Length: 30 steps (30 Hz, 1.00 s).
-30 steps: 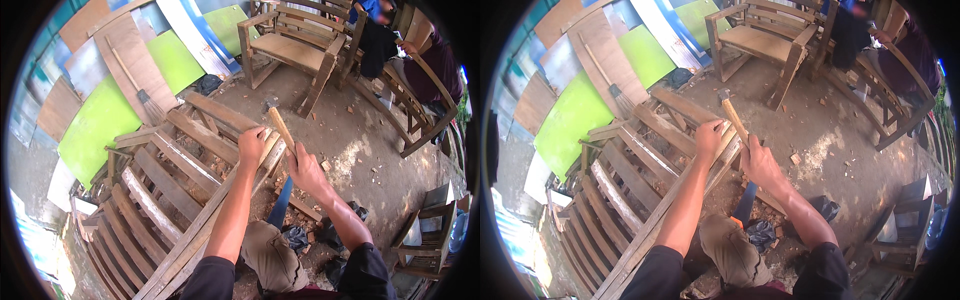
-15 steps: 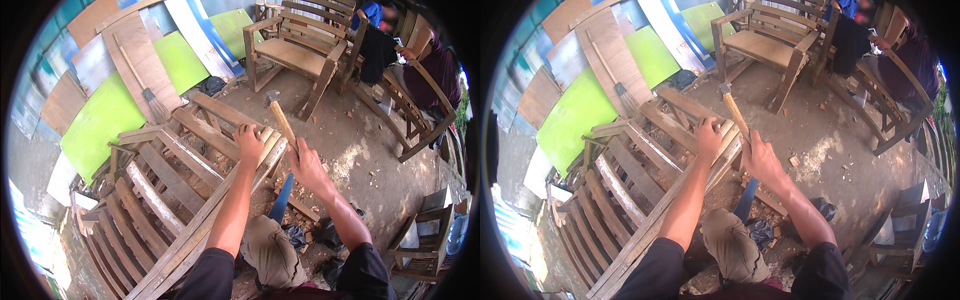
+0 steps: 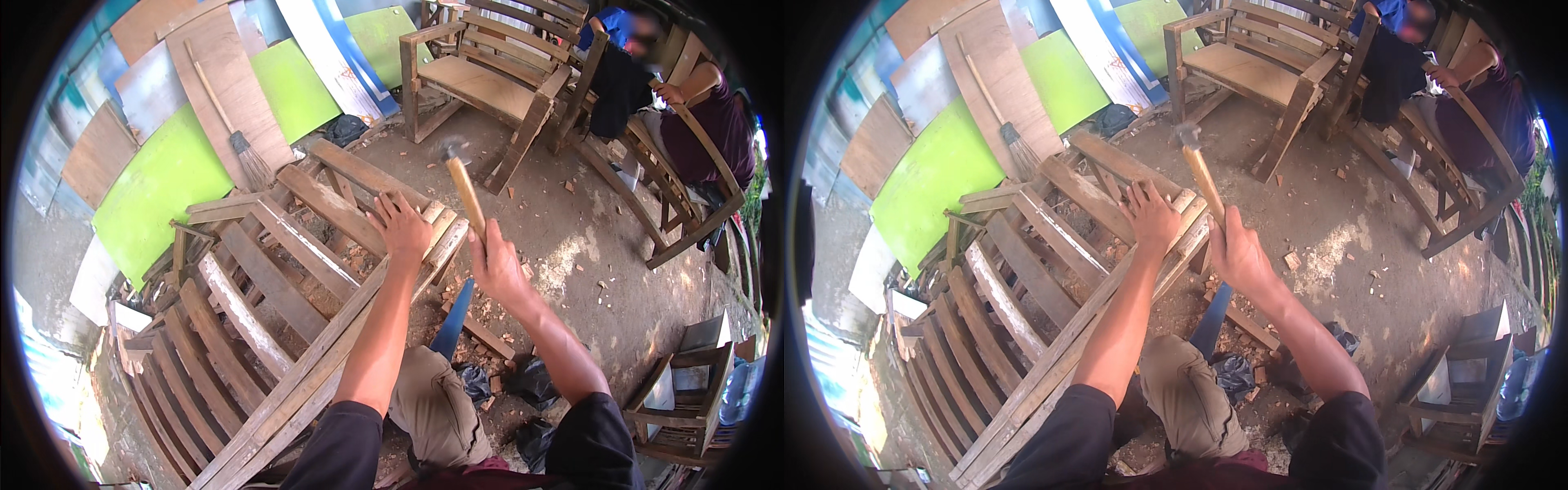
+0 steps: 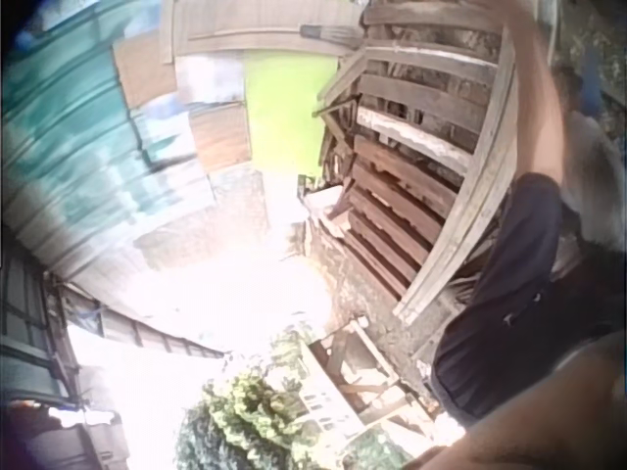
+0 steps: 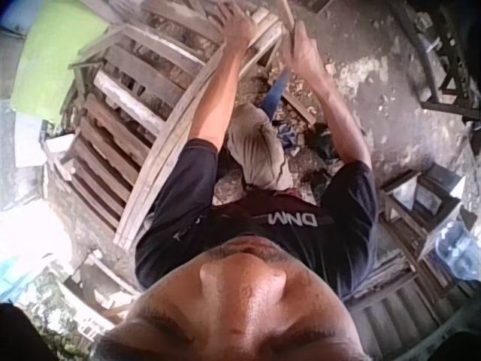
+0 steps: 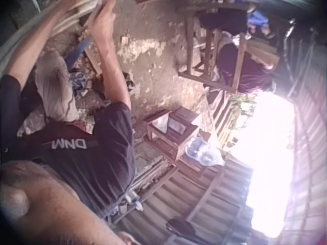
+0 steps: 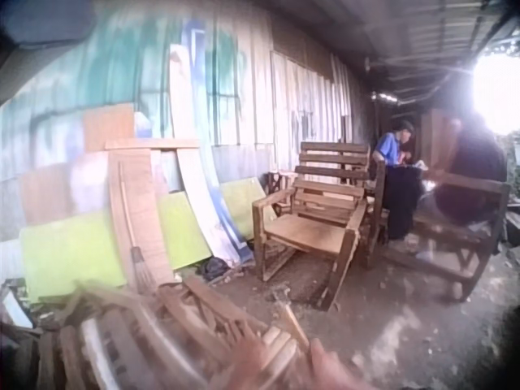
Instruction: The person splits a thin wooden strip with a knife, then places it on a wooden pallet. They use a hammer to drive nails into the strip, securing it to the pallet structure.
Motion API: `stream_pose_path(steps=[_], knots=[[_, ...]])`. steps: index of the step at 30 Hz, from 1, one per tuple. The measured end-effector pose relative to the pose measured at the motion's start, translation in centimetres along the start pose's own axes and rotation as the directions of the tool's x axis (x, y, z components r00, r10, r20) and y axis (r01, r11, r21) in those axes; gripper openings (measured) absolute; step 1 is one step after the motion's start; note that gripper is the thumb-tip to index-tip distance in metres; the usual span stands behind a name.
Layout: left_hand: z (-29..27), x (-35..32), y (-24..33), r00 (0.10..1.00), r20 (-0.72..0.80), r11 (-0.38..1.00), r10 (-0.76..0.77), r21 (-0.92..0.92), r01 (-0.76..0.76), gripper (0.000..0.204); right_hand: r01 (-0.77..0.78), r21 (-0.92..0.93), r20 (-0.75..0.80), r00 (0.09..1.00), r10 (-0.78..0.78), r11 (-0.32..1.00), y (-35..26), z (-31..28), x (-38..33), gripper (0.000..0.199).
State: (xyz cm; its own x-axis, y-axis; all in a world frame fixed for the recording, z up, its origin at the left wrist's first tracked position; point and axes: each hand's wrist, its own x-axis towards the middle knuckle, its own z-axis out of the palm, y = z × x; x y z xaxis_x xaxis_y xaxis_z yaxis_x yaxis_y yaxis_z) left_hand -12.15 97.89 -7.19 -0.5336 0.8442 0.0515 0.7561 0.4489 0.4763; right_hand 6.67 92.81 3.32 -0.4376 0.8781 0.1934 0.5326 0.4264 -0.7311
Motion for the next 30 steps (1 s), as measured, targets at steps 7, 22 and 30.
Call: stream_pose_path(steps=[7,22,30], knots=[[0.0,0.2,-0.3,0.999,-0.029,1.000,-0.014,-0.024,0.014,0.063,-0.050,0.055,-0.004,0.999,0.050,0.997,-1.3,0.1,-0.5,0.027],[0.7,0.7,-1.7,0.981,-0.196,0.972,0.002,-0.231,-0.048,0.062,-0.008,-0.090,0.107,0.994,0.018,0.996,4.7,2.2,0.3,0.023],[0.9,0.7,-0.6,0.965,-0.260,0.968,0.034,-0.233,-0.096,0.060,0.053,-0.149,0.060,0.997,-0.045,0.987,7.1,2.6,-1.1,0.031]])
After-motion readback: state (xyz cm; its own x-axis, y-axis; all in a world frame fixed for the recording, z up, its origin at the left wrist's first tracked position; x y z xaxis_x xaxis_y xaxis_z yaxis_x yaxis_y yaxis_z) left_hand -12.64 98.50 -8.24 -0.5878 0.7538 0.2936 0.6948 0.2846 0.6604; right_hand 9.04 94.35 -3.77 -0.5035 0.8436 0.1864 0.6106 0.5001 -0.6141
